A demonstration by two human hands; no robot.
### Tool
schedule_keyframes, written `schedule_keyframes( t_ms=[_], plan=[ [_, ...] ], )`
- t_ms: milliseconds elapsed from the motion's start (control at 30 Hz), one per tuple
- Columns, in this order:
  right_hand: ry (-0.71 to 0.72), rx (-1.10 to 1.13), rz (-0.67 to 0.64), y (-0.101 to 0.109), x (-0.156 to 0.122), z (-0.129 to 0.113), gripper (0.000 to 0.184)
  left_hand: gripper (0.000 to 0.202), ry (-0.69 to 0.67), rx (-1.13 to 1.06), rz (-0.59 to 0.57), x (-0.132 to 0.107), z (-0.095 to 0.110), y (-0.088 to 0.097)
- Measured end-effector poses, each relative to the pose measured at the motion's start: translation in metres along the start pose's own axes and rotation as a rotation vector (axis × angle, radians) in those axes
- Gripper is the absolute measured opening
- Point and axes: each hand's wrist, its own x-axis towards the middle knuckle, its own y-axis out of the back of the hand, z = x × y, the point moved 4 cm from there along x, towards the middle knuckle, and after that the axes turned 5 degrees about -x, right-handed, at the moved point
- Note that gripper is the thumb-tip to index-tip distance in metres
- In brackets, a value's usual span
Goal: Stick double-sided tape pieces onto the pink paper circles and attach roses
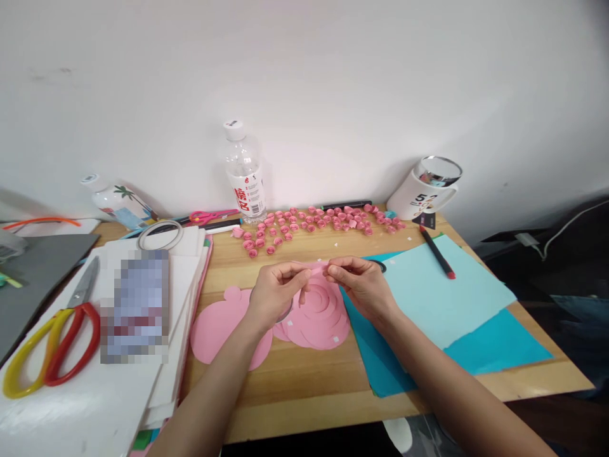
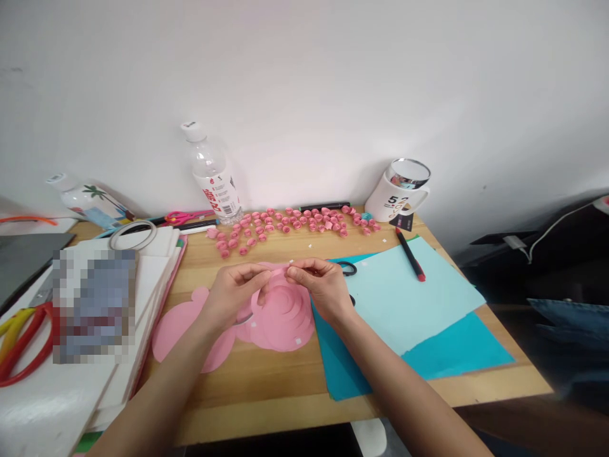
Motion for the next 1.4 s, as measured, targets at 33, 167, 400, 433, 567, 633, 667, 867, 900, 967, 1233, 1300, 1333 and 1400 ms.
schedule_keyframes(
  t_ms=[33, 167, 400, 433, 567, 633, 667, 867, 900, 967, 1233, 1300, 1333, 1400],
  plan=[
    [-0.008, -0.005, -0.002, 0.0, 0.0, 0.001, 0.02, 0.021, 0.001, -0.007, 0.011, 0.0, -0.001, 0.001],
    [-0.03, -0.042, -0.035, -0.001, -0.001, 0.0, 0.021, 0.019, 0.01, -0.029, 0.049, 0.001, -0.003, 0.003],
    [-0.021, -0.034, -0.062, -0.003, -0.001, -0.003, 0.019, 0.018, -0.006, 0.018, 0.037, -0.001, 0.001, 0.001],
    [-0.021, -0.025, -0.055, -0.003, -0.001, -0.003, 0.018, 0.018, -0.009, 0.023, 0.035, -0.001, 0.001, 0.001],
    [-0.012, -0.03, -0.044, -0.003, -0.001, -0.002, 0.018, 0.02, -0.028, 0.043, 0.004, 0.0, 0.002, 0.0],
    [-0.007, -0.049, -0.041, -0.002, 0.0, -0.001, 0.017, 0.02, -0.034, 0.057, -0.01, 0.0, 0.002, 0.0],
    [-0.006, -0.058, -0.041, -0.001, 0.0, -0.001, 0.017, 0.021, -0.034, 0.065, -0.013, -0.001, 0.002, 0.0],
    [0.006, -0.076, -0.077, 0.0, 0.0, 0.001, 0.017, 0.018, -0.06, 0.117, -0.013, -0.003, 0.006, -0.003],
    [0.008, -0.077, -0.087, -0.001, 0.0, 0.001, 0.016, 0.018, -0.074, 0.126, -0.009, -0.003, 0.007, -0.004],
    [0.016, -0.069, -0.1, -0.002, 0.0, 0.001, 0.017, 0.018, -0.105, 0.15, 0.003, -0.004, 0.008, -0.006],
    [0.028, -0.068, -0.059, -0.002, -0.001, -0.001, 0.017, 0.019, -0.15, 0.221, 0.005, -0.004, 0.008, -0.007],
    [-0.002, -0.074, -0.058, -0.002, -0.001, 0.0, 0.019, 0.021, -0.144, 0.241, 0.003, -0.003, 0.006, -0.006],
    [-0.015, -0.077, -0.058, -0.002, -0.001, 0.001, 0.02, 0.022, -0.141, 0.253, 0.002, -0.003, 0.005, -0.006],
    [-0.031, -0.082, -0.054, -0.001, -0.001, 0.002, 0.022, 0.028, -0.139, 0.27, 0.001, -0.004, 0.004, -0.005]
  ],
)
